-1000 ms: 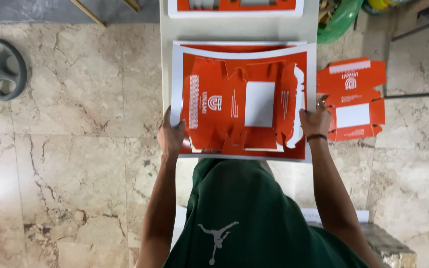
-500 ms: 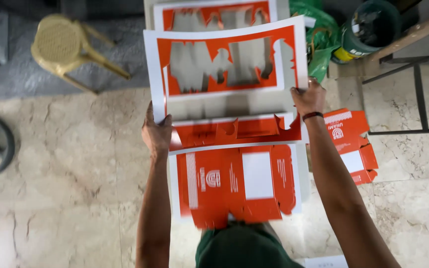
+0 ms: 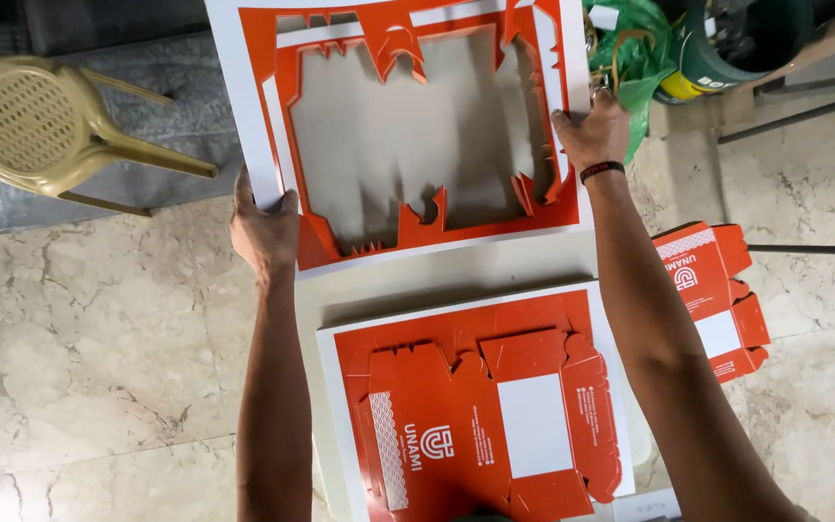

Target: Punching out die-cut cardboard box templates from sheets and stacking them.

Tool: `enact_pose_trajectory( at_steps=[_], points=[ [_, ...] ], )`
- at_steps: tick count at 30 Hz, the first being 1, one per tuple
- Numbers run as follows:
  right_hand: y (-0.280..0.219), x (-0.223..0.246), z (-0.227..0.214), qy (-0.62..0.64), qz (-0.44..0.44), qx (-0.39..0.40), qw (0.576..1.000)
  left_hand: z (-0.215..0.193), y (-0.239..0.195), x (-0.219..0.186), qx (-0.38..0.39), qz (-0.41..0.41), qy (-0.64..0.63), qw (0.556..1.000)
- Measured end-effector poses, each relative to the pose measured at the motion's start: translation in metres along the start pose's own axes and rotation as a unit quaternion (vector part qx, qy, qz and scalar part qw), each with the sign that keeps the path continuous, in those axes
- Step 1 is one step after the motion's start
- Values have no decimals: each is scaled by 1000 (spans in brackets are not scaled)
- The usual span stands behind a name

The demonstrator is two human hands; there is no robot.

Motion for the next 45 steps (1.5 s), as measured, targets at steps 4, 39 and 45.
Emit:
enact_pose_trajectory(
  at_steps=[4,39,45],
  points=[
    [-8,-26,48,-90,18,-4,996,51,3,24,85,-19,121,989],
    [-293,200,-156,292,-242,255,890,-41,-176,-55,118,381,10,917],
    [-453,264,-343,773,-107,482,397,-96,-340,-15,113,229,-45,966]
  ],
)
Point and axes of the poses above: each hand's wrist, its own y-axis towards the middle knuckle, its own z-axis out of the palm, x = y × z, the point moved 8 cm from there along y, towards the middle knuckle, and after that the axes turned 5 degrees about z, right-handed, at the moved point
